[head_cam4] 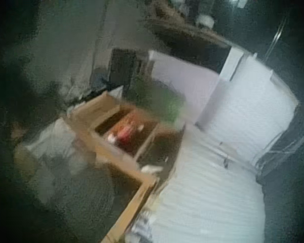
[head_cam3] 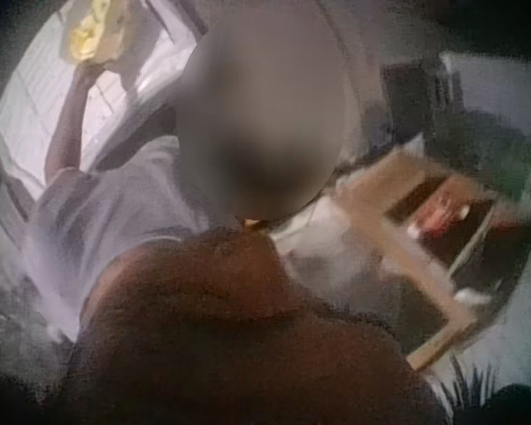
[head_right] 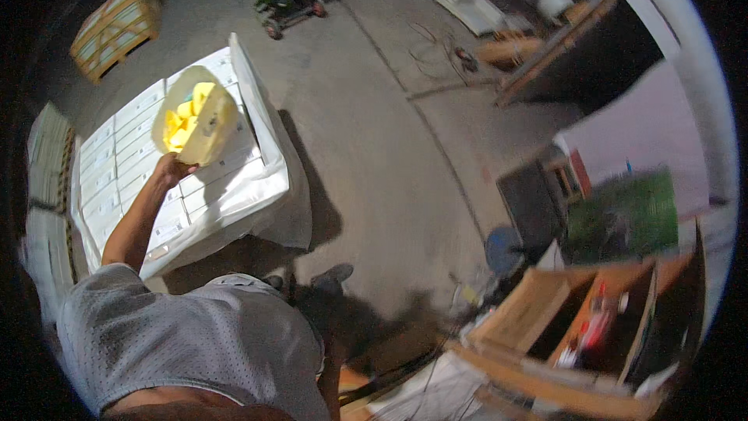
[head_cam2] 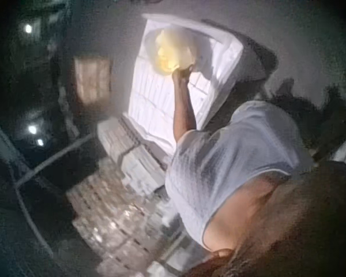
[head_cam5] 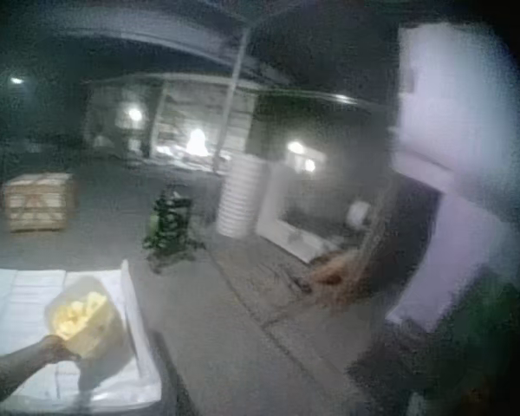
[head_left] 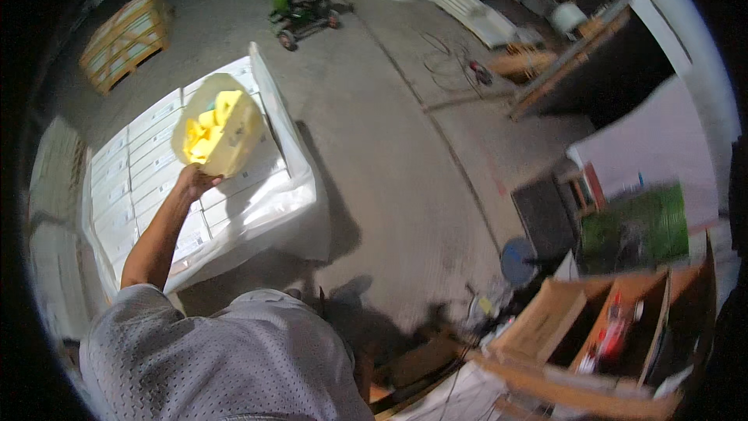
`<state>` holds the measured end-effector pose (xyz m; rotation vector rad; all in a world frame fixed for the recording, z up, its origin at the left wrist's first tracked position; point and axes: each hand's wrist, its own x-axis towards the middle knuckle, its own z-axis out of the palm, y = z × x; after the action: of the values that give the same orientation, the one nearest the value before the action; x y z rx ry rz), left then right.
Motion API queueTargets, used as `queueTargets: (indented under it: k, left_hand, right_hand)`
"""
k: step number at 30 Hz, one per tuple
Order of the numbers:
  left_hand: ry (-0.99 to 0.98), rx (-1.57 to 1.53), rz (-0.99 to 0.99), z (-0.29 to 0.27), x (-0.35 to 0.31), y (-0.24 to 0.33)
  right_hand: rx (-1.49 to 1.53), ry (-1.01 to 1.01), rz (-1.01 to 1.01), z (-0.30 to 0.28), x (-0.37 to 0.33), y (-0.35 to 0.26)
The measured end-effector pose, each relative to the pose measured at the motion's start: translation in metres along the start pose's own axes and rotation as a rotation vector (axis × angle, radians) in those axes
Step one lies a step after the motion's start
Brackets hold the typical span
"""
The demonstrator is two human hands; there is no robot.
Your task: The person applies small white stickers to the top of each white box on a pallet. They repeatedly reach into a container of yellow paper, retrieve a sticker, and place it on a box. The person then picks up the container and walks away from the pallet.
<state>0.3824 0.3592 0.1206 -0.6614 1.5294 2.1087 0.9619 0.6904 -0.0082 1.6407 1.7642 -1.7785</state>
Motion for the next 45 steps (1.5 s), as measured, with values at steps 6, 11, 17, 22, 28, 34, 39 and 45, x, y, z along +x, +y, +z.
queueTargets:
  k: [6, 11, 17, 22, 28, 34, 39, 45]
  left_hand:
    - [0.088, -0.028, 0.039, 0.104, -0.041, -0.05]
    - [0.177, -0.002, 0.038, 0.143, -0.039, -0.082]
    - [0.29, -0.046, 0.113, 0.191, -0.024, -0.096]
    - [0.287, -0.127, 0.139, 0.219, 0.038, -0.087]
    - [0.283, 0.231, 0.195, 0.238, 0.133, -0.058]
    - [0.323, 0.122, 0.178, 0.294, 0.176, -0.002]
    - [0.465, -0.095, 0.008, 0.341, 0.191, 0.041]
    - [0.419, 0.022, 0.115, 0.403, 0.238, 0.069]
  right_hand:
    - [0.051, -0.048, 0.073, -0.106, 0.137, -0.025]
    - [0.046, -0.05, 0.111, -0.168, 0.256, -0.072]
    - [-0.009, -0.094, 0.136, -0.179, 0.407, -0.163]
    - [-0.154, -0.205, 0.091, -0.137, 0.5, -0.264]
    - [-0.376, -0.397, -0.059, -0.058, 0.548, -0.404]
    - [-0.447, -0.468, -0.145, 0.012, 0.593, -0.525]
    - [-0.483, -0.513, -0.185, 0.06, 0.635, -0.607]
    - [-0.583, -0.566, -0.221, 0.111, 0.701, -0.692]
